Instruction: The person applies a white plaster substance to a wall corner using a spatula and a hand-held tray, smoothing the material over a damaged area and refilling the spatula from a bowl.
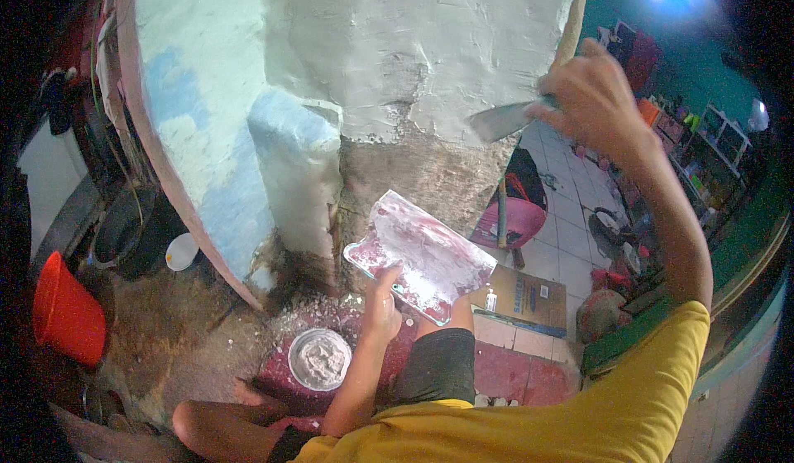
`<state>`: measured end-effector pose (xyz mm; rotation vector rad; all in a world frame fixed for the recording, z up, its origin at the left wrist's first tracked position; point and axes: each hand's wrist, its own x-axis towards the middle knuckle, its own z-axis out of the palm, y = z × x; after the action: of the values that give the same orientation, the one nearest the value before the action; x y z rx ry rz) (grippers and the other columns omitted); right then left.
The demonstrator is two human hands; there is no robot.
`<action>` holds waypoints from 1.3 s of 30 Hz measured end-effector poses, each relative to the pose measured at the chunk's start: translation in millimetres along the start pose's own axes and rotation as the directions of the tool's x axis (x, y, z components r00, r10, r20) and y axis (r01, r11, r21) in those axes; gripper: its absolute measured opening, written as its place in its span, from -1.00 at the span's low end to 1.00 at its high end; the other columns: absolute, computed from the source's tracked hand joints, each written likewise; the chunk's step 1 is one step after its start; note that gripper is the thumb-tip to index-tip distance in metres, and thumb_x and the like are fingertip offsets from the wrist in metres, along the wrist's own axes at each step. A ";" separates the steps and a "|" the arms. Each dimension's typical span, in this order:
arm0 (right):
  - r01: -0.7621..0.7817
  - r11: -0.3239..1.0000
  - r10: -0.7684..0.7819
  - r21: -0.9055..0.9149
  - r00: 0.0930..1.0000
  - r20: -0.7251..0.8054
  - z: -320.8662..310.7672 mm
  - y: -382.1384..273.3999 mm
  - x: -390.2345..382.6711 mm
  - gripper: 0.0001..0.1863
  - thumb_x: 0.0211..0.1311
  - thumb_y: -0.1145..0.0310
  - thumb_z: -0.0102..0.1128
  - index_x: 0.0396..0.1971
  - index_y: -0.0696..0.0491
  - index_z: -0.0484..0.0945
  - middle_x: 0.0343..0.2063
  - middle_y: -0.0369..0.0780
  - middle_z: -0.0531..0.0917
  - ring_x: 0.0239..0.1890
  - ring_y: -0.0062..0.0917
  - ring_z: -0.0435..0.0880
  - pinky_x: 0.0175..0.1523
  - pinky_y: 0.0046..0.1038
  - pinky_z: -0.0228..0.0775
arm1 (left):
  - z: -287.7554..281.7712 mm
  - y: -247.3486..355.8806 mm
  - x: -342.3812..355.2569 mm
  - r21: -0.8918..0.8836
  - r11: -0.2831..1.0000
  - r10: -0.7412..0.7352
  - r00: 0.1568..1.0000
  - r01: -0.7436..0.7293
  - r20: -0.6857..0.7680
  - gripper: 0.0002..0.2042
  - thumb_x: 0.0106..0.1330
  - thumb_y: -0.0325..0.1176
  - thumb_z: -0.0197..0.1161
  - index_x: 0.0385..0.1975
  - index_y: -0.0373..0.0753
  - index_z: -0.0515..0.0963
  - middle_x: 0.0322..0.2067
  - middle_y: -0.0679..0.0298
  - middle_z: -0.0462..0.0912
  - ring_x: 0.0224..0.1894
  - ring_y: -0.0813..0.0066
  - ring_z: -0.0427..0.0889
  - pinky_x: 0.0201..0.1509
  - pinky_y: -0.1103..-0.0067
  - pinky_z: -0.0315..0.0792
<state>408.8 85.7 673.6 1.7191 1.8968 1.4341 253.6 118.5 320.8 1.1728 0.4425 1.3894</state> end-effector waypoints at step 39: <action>-0.249 -0.294 -0.385 0.923 0.914 0.124 171.9 -163.7 -82.3 -0.67 0.09 0.21 0.24 -0.57 0.23 0.58 -0.66 -0.37 0.52 -0.57 -0.76 0.34 -0.50 -0.59 0.18 | -97.5 48.0 -46.7 -0.638 0.696 -0.493 0.865 0.330 -0.091 -0.63 0.04 -0.39 0.14 -0.12 -0.39 0.41 -0.28 0.15 0.57 -0.28 0.33 0.59 -0.13 0.45 0.48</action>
<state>447.6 127.4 428.9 1.7607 2.8886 -1.3767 138.0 101.8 302.1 0.3236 0.3712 1.1459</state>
